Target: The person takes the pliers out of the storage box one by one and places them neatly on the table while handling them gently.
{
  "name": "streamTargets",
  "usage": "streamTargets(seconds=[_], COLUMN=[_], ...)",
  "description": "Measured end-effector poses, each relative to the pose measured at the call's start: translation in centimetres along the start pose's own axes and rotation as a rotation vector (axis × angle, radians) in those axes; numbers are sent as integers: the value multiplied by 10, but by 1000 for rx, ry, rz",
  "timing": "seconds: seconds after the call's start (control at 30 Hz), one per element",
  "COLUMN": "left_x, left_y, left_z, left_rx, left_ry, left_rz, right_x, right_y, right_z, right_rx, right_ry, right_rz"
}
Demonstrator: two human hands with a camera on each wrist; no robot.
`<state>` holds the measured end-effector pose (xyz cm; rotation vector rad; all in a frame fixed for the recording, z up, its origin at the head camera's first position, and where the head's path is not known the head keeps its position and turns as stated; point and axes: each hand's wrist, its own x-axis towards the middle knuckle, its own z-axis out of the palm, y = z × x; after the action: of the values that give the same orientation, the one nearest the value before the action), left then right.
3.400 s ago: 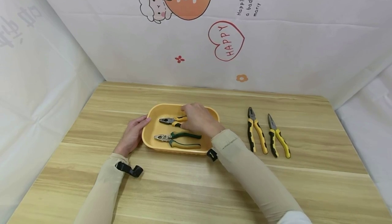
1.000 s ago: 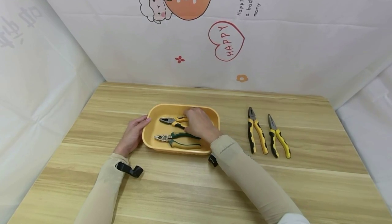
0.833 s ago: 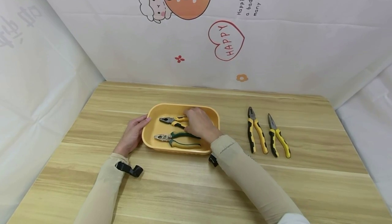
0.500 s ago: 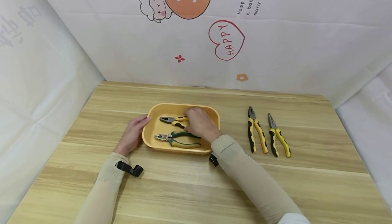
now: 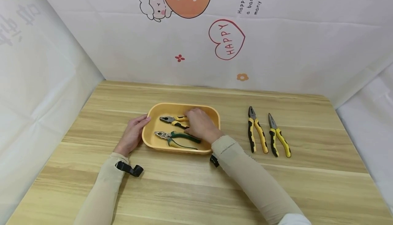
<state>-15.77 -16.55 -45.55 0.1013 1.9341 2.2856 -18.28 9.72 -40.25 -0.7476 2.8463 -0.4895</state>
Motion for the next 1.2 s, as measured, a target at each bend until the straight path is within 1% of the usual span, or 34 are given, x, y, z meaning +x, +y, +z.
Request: streamTargets(seconds=[0.6, 0.87, 1.2], left_x=[0, 1, 1], left_y=[-1, -2, -3], left_z=[-1, -1, -2], left_rx=[-3, -23, -10], left_ry=[-2, 2, 2], left_rz=[-2, -2, -7], right_x=[2, 0, -3], right_y=[3, 4, 7], right_z=[6, 8, 11], right_rx=[97, 153, 200], right_ry=[21, 35, 48], right_rz=[8, 9, 21])
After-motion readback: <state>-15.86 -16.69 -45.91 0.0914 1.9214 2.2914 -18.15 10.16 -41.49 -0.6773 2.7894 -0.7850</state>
